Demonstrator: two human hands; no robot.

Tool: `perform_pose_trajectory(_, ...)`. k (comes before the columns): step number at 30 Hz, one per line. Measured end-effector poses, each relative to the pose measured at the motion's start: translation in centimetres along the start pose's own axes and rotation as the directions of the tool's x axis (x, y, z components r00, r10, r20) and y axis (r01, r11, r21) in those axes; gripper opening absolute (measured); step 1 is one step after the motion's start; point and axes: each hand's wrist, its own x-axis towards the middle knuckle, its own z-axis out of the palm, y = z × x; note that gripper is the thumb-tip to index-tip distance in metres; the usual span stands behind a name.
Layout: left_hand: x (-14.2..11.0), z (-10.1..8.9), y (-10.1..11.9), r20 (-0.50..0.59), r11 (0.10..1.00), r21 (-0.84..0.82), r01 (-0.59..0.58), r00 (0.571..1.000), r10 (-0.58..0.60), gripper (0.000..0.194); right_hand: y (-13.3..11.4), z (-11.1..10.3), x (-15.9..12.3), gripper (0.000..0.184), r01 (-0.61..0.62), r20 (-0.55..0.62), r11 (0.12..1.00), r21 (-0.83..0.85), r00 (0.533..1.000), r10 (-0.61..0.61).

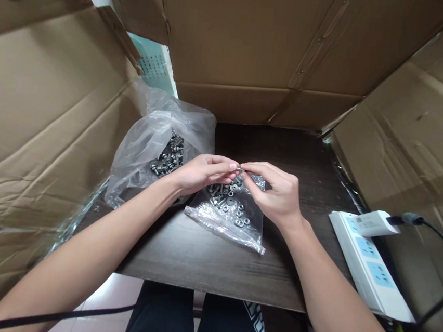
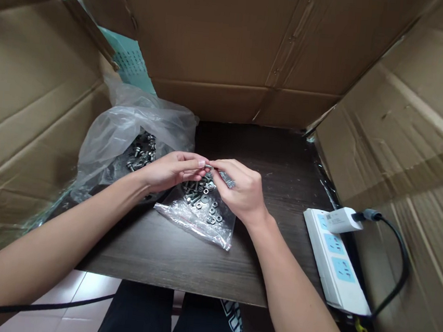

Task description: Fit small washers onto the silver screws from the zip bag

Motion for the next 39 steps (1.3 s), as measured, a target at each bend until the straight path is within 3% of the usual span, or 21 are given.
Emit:
perform_pose_trajectory(6, -0.1, 0.2, -0.1, 0.007, 0.993, 0.076, -0.088, 0.996, 0.088, 0.030, -0.1, -0.1, 0.1, 0.009, -0.159, 0.045, 0.986, 0.054, 0.987, 0.157)
perform_pose_trajectory(12, -0.1, -0.1, -0.2, 0.051, 0.969, 0.176, -0.175, 0.984, 0.169, 0.032, 0.1, 0.5, -0.1, 0.011, -0.333, 0.084, 0.900, 0.282, 0.943, 0.323)
perform_pose_trajectory(15, -0.1, -0.1, -0.2, 0.032, 0.975, 0.155, -0.160, 0.987, 0.157, 0.034, 0.1, 0.4, 0.0, 0.012, -0.321, 0.092, 0.891, 0.321, 0.947, 0.308)
perform_pose_trajectory(19, -0.1, -0.1, -0.3, 0.002, 0.986, 0.122, -0.113, 0.994, 0.114, 0.032, 0.0, 0.1, 0.1, 0.015, -0.259, 0.071, 0.934, 0.246, 0.966, 0.250)
perform_pose_trajectory(28, 0.1, 0.3, -0.1, -0.046, 0.997, -0.077, 0.015, 0.999, -0.018, 0.021, 0.1, 0.7, -0.2, 0.019, -0.309, 0.019, 0.902, 0.300, 0.948, 0.318)
perform_pose_trajectory(33, 0.0, 0.4, -0.3, -0.064, 0.996, -0.041, -0.077, 0.995, 0.074, 0.023, -0.1, 0.8, -0.1, 0.016, -0.294, -0.029, 0.921, 0.255, 0.950, 0.311)
perform_pose_trajectory(39, 0.1, 0.4, -0.4, -0.061, 0.997, -0.048, -0.062, 0.996, 0.059, 0.025, -0.1, 1.2, -0.2, 0.021, -0.386, -0.022, 0.829, 0.405, 0.902, 0.431)
